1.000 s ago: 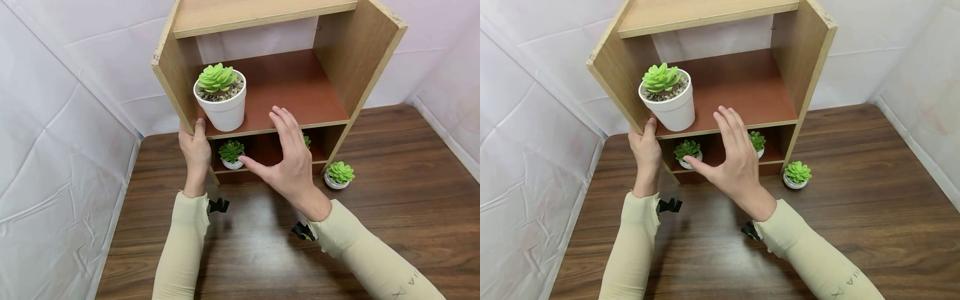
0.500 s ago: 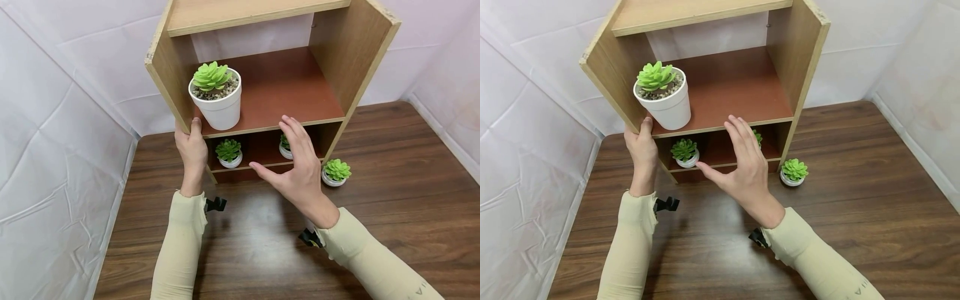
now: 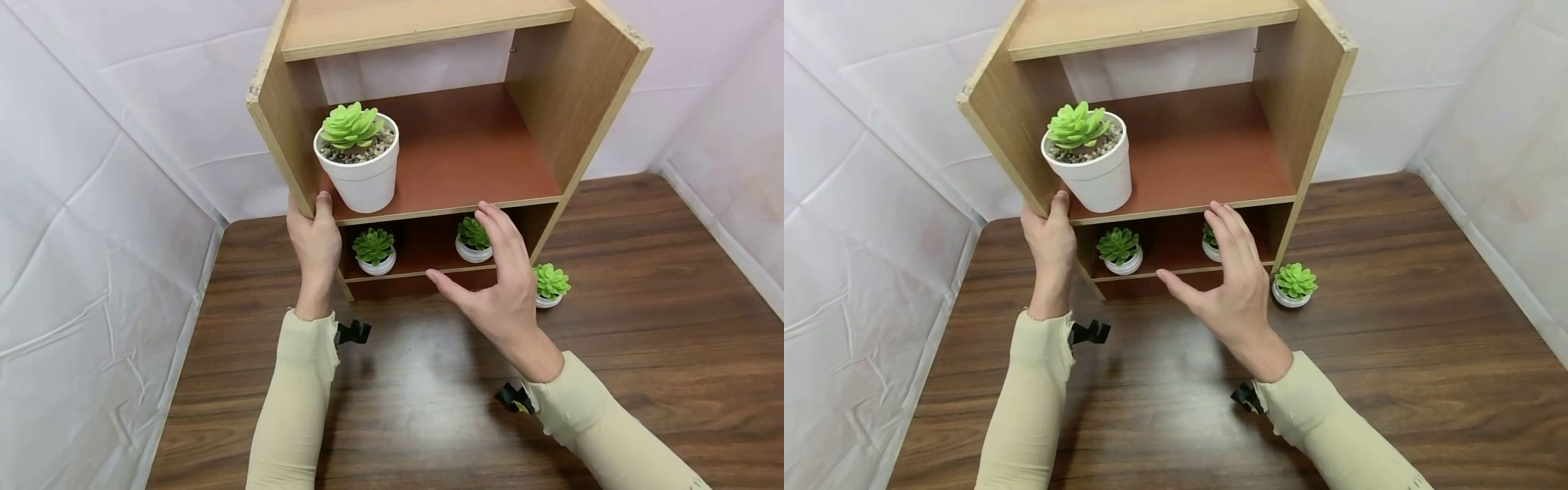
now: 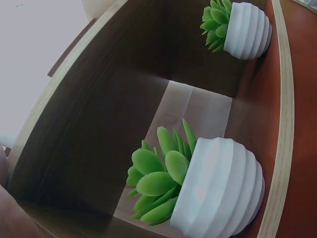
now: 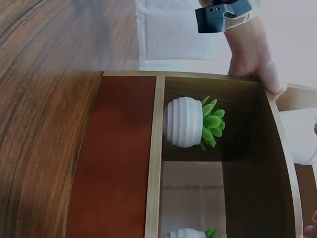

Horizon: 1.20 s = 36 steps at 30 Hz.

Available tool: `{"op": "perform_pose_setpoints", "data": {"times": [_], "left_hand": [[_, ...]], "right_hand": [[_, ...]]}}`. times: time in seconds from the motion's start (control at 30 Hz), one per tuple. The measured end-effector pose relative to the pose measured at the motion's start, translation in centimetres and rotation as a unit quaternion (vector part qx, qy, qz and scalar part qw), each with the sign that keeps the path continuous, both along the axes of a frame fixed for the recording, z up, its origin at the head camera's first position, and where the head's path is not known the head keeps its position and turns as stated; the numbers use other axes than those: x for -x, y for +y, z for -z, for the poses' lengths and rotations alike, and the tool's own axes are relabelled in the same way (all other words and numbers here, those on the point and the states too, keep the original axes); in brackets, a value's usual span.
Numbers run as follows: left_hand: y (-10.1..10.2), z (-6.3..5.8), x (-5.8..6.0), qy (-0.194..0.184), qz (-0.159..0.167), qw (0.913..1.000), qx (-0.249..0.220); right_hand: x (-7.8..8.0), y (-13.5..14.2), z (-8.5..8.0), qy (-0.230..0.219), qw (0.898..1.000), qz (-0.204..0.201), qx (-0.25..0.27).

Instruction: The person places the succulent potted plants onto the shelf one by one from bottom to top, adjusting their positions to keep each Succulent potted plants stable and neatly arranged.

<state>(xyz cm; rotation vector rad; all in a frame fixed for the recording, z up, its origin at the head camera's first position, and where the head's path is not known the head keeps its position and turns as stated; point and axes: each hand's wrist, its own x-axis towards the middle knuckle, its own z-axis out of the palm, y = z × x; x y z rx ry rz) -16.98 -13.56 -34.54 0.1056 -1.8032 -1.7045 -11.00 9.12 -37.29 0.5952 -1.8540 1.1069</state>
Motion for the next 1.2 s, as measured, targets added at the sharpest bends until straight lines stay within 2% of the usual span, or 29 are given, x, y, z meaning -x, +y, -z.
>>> {"op": "perform_pose_setpoints", "data": {"times": [0.33,0.63,0.87,1.13,1.2], "left_hand": [[0.1,-0.3,0.0,-0.005,-0.024,0.9995,0.020],[0.1,-0.1,0.1,-0.010,-0.023,0.9995,0.020],[0.1,0.0,0.2,-0.001,-0.022,0.9996,0.016],[0.2,0.1,0.1,0.002,-0.006,1.0000,0.001],[0.4,-0.5,-0.3,-0.004,-0.004,1.0000,-0.004]], "right_hand": [[-0.7,1.4,0.8,-0.018,1.000,0.016,0.000],[-2.4,1.9,-0.7,0.005,0.999,0.033,0.025],[-2.3,3.0,-0.9,0.001,0.998,0.048,0.037],[-2.0,4.7,-0.5,-0.013,0.996,0.072,0.043],[-2.0,5.2,-0.4,-0.018,0.996,0.078,0.043]]}}
